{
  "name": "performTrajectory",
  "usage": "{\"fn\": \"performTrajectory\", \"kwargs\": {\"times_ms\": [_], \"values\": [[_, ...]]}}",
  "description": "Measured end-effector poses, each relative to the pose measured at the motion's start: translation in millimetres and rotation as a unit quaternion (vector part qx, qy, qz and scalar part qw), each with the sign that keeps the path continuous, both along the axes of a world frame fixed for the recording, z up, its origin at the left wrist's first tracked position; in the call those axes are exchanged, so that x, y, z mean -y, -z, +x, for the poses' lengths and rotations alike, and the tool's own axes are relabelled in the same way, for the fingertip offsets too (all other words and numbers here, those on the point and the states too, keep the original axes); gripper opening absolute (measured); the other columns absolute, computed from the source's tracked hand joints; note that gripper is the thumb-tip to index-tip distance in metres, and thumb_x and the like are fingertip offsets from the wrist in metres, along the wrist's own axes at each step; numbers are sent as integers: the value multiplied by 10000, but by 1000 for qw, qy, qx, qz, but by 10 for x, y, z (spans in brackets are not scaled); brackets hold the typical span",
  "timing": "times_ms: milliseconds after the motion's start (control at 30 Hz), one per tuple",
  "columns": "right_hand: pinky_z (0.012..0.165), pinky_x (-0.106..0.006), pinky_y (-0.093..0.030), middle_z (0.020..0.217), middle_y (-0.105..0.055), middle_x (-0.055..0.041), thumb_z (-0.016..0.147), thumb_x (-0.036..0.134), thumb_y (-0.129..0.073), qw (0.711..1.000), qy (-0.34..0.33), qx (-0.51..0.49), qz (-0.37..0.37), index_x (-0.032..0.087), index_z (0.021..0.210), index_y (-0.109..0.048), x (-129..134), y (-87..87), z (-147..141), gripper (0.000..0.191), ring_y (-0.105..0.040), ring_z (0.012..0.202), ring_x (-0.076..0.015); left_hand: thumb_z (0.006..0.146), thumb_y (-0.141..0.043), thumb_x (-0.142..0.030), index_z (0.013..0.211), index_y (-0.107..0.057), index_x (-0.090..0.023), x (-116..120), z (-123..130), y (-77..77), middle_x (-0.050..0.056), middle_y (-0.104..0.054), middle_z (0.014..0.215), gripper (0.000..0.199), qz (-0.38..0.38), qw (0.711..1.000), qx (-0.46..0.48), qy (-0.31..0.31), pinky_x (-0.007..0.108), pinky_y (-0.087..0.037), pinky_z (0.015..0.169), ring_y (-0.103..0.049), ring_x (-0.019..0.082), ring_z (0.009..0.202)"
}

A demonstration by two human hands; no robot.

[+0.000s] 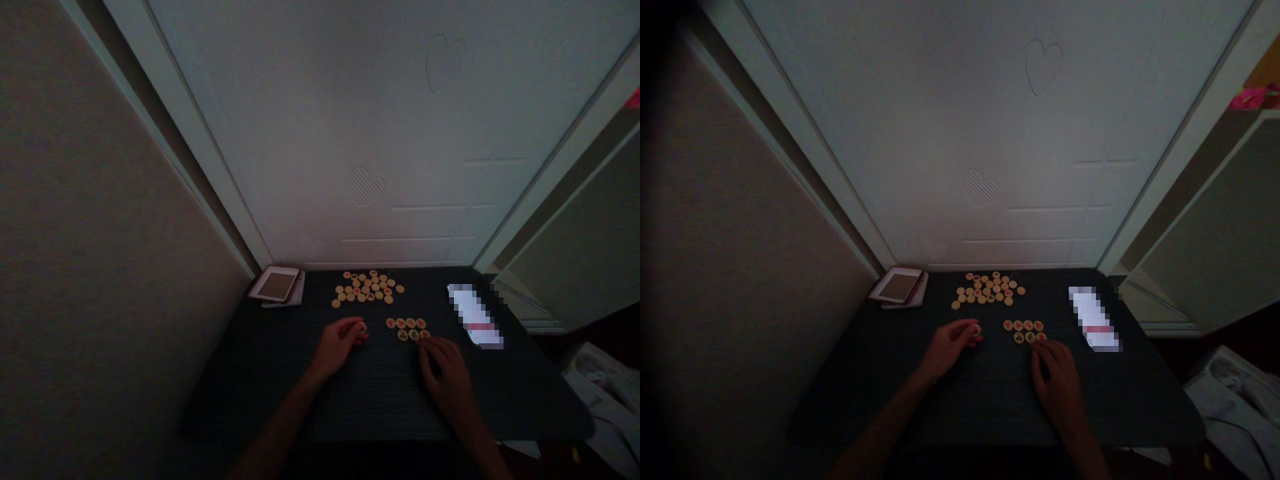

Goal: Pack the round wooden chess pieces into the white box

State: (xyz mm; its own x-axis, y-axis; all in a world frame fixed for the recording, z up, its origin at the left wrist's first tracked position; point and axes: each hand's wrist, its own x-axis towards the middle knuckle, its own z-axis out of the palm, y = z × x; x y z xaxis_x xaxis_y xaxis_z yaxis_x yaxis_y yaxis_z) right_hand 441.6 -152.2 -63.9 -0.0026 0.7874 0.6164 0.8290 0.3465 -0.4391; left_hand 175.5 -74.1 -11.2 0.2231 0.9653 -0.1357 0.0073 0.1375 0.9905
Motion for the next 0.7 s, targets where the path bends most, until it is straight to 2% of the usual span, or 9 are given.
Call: {"fn": "performTrajectory", "kwargs": {"times_ms": [133, 233, 333, 533, 700], "values": [[950, -498, -534, 1102, -727, -80, 980, 281, -558, 1000, 4, -4, 4, 259, 1146, -684, 0, 8, 3, 209, -642, 1070, -274, 881, -729, -341, 978, -742, -170, 29, 222, 18, 68, -798, 896, 197, 51, 993, -93, 46, 321, -595, 729, -761, 207, 781], [948, -499, -527, 1117, -721, -82, 986, 287, -545, 1000, 11, 6, 6, 266, 1167, -672, 4, 9, 0, 222, -641, 1076, -275, 869, -726, -322, 925, -772, -211, 5, 383, 14, 38, -802, 890, 133, 99, 980, -163, 63, 324, -570, 763, -744, 211, 814], [977, -528, -498, 1231, -689, -88, 979, 312, -546, 999, 18, 45, -13, 285, 1243, -652, 9, -3, -24, 286, -613, 1168, -301, 867, -721, -328, 918, -789, -261, -33, 490, 9, 17, -801, 901, 108, 147, 960, -226, 71, 352, -540, 800, -718, 232, 852], [1032, -552, -452, 1385, -617, -78, 963, 328, -562, 993, 7, 104, -57, 330, 1345, -606, -8, -27, -67, 384, -534, 1311, -332, 897, -696, -338, 961, -758, -264, -53, 581, 70, 32, -777, 980, 116, 201, 931, -298, 58, 383, -498, 873, -677, 243, 920], [1036, -564, -449, 1387, -616, -71, 952, 343, -569, 993, 6, 103, -57, 352, 1346, -606, -15, 18, -39, 397, -528, 1321, -342, 958, -624, -381, 947, -725, -259, -35, 608, 101, 30, -764, 936, 160, 229, 909, -347, 32, 346, -505, 802, -680, 232, 903]]}}
